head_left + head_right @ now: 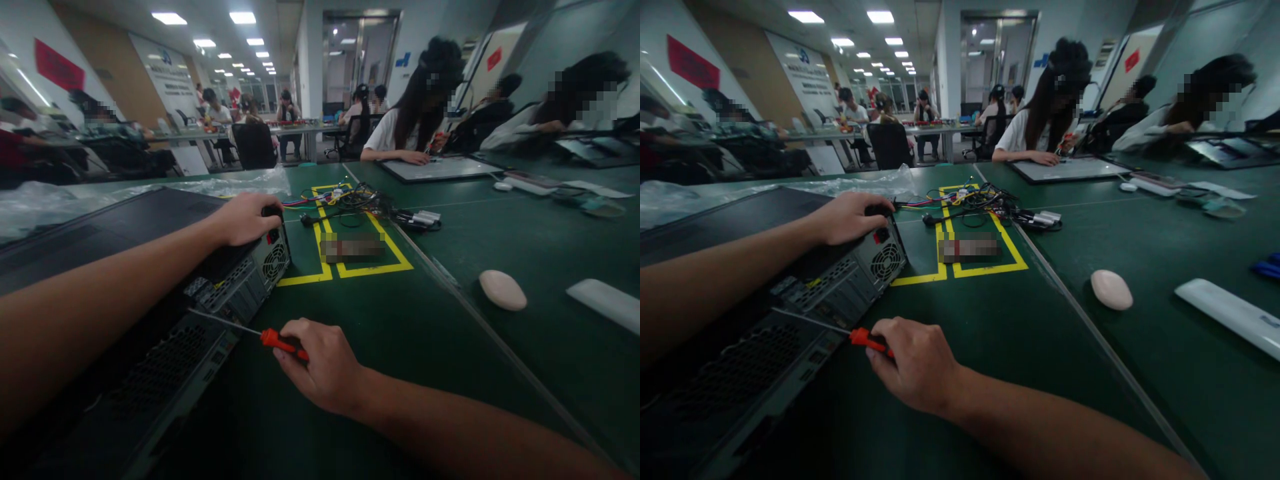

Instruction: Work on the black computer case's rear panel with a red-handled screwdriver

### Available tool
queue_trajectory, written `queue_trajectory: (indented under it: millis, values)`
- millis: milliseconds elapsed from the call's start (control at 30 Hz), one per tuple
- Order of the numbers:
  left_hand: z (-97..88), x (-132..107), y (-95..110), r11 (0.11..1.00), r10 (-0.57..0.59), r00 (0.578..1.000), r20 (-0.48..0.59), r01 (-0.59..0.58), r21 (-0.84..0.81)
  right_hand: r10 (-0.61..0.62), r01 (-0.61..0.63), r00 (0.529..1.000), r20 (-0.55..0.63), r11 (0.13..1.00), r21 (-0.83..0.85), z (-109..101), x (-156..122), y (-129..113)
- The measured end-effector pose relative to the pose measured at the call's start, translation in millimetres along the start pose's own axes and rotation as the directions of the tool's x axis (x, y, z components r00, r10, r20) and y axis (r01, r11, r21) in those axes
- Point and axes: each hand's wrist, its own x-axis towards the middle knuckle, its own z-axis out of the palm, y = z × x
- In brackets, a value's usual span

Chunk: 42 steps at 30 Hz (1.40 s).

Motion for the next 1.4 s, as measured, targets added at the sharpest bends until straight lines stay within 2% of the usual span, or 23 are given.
queue_trajectory:
  millis: [433,1133,1400]
  values:
    - [-1.2,1.2,-0.5,1.0,-0.004,1.0,0.029,0.003,0.003,-0.035,0.035,0.999,-0.014,0.999,0.012,-1.2,2.3,-0.1]
    - [0.9,1.7,-0.1,1.0,0.024,1.0,-0.002,-0.024,0.015,-0.082,0.082,0.996,-0.043,0.997,-0.006,-1.2,3.7,0.3]
    - [0.3,1.8,-1.8,0.999,0.019,1.0,0.021,-0.02,0.04,-0.081,0.081,0.996,-0.039,0.997,-0.015,-1.1,4.7,1.1]
